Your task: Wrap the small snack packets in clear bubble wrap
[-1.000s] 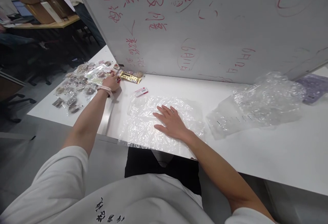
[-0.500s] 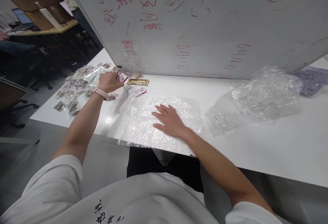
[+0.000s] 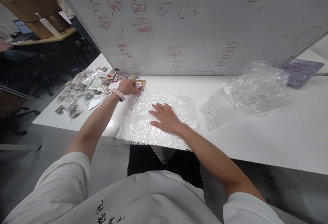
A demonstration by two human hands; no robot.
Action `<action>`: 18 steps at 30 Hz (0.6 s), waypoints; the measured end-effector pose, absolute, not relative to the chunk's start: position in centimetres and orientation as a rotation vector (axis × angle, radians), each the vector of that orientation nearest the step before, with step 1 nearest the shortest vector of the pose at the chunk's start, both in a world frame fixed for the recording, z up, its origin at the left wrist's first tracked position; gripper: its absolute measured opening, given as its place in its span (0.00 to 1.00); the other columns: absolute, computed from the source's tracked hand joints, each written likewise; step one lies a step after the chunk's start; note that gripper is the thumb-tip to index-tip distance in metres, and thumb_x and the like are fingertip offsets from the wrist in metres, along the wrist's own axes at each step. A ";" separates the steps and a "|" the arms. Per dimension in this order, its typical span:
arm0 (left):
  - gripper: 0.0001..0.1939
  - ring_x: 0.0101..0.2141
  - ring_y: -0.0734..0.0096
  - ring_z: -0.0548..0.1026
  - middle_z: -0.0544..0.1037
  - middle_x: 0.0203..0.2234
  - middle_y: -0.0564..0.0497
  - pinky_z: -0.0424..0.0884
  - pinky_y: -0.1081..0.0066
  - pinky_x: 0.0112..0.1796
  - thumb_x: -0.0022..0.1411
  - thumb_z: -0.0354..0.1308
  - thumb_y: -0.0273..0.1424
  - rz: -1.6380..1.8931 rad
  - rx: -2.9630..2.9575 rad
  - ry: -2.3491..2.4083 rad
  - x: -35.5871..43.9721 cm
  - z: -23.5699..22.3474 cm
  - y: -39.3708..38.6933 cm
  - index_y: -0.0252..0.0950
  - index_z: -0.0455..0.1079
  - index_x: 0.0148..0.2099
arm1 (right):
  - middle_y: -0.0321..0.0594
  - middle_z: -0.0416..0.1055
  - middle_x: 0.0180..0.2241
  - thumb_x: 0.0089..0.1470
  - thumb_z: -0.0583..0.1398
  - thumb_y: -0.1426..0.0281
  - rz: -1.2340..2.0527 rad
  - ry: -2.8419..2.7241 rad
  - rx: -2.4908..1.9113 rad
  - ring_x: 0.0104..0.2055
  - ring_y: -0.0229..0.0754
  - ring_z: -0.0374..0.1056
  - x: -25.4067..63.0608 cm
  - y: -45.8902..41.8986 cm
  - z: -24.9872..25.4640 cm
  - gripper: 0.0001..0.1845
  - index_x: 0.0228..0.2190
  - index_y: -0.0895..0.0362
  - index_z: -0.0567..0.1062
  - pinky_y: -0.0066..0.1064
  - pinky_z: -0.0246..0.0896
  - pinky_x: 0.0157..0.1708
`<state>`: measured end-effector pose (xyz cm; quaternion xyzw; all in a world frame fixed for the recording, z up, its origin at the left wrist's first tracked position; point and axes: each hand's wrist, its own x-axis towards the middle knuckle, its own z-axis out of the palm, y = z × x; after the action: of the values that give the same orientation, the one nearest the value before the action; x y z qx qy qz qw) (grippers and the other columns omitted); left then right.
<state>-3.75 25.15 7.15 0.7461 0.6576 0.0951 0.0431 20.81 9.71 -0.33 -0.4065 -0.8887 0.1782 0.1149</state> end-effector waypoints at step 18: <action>0.27 0.58 0.48 0.67 0.69 0.59 0.40 0.69 0.50 0.55 0.62 0.62 0.37 0.406 2.699 1.108 3.0 3.8 6.6 0.41 0.63 0.61 | 0.46 0.76 0.50 0.64 0.56 0.52 1.419 -1.132 -1.071 0.51 0.43 0.73 23.9 13.6 -0.4 0.21 0.45 0.55 0.76 0.43 0.66 0.59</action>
<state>3.02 6.62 3.79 0.9118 0.3744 0.1372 0.0979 23.89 13.58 -0.45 -0.4418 -0.4668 0.5851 0.4945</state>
